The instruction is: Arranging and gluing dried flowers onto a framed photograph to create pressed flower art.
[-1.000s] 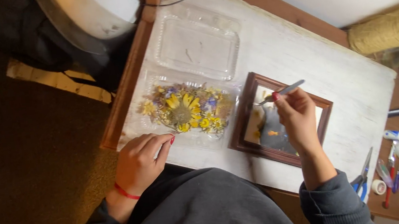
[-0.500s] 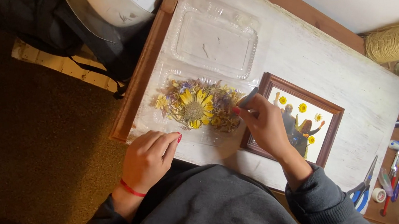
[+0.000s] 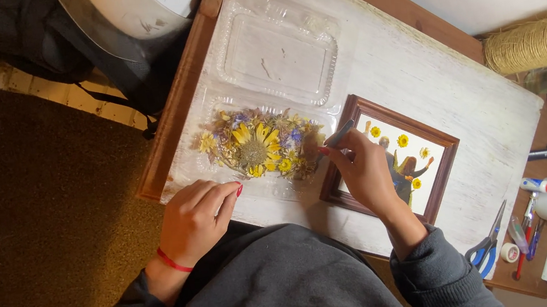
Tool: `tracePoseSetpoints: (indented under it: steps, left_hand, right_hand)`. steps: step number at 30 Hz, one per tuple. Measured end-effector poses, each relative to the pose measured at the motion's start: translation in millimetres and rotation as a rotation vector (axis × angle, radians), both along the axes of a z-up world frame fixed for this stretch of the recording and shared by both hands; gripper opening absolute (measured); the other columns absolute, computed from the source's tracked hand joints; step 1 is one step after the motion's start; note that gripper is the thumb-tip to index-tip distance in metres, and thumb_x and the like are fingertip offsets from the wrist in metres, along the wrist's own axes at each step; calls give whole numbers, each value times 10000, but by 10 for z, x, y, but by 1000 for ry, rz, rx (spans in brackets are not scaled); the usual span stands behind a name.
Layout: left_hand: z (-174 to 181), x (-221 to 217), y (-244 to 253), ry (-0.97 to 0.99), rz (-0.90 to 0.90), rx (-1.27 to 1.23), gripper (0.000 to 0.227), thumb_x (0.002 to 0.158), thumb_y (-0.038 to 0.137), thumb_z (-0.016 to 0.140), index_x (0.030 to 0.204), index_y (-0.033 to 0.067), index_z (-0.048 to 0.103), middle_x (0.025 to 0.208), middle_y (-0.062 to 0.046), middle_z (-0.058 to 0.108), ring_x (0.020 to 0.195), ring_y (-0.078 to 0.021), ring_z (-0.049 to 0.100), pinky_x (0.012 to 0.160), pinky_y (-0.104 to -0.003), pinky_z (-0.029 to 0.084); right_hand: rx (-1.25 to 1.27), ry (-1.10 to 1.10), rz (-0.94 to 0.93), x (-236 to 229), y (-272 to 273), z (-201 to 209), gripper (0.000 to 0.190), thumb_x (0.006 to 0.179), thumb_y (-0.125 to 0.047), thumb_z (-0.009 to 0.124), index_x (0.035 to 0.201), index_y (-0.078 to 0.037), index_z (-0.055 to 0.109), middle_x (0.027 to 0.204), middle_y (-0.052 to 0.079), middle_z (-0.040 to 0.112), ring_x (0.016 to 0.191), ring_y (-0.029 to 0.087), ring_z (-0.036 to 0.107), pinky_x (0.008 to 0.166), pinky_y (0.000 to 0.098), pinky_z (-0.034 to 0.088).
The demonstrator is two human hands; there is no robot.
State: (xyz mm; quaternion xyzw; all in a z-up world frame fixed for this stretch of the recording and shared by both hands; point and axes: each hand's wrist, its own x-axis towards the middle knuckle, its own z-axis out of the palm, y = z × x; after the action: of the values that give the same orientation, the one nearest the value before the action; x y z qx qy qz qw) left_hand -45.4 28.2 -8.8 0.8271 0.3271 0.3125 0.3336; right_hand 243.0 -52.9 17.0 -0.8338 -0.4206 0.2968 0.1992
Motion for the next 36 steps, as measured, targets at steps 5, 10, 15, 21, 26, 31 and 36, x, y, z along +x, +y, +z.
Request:
tracePoseSetpoints:
  steps: [5,10,15,21,26,31,36]
  left_hand:
    - [4,20,1,0,-15,6,103,887,80,740,984,73,704,803,-76,672,759,-278,665,676,-407,518]
    - [11,32,-8,6,-21,5,112,881,80,744,987,72,709,797,-76,670,756,-277,664,674,-409,515]
    - [20,41,-9,8,-23,1,112,888,78,743,995,69,708,794,-71,672,751,-267,667,669,-398,518]
    - [16,66,-24,18,-38,-1,112,882,88,744,987,76,707,805,-67,676,759,-263,667,672,-392,519]
    - [20,81,-24,17,-44,-5,110,888,90,743,990,75,705,797,-69,668,754,-261,663,672,-393,518]
    - [26,92,-33,15,-51,-18,114,885,89,743,989,72,700,795,-73,665,749,-268,661,669,-399,515]
    - [18,109,-42,-7,-54,-20,114,886,81,737,989,67,691,812,-73,672,755,-268,663,673,-398,516]
  right_hand:
    - [22,34,16,2,15,-2,176,952,-148,702,1006,16,670,681,90,674,542,111,565,487,300,416]
    - [37,53,88,8,12,-10,154,968,-135,687,1043,0,696,708,100,669,555,119,550,500,299,406]
    - [62,88,109,26,25,6,156,968,-129,667,1064,-8,689,741,72,683,552,95,565,488,296,413]
    - [14,90,134,15,53,40,176,977,-140,659,1089,-6,677,661,108,648,508,133,534,476,314,391]
    - [-25,72,160,32,40,18,187,981,-166,688,1040,5,640,634,133,638,490,149,553,472,321,398]
    - [23,136,194,5,54,64,155,977,-139,659,1056,-8,633,672,106,671,503,123,596,467,309,427]
    - [5,132,167,-14,68,91,141,979,-118,660,1068,-9,658,627,138,640,501,144,529,472,328,393]
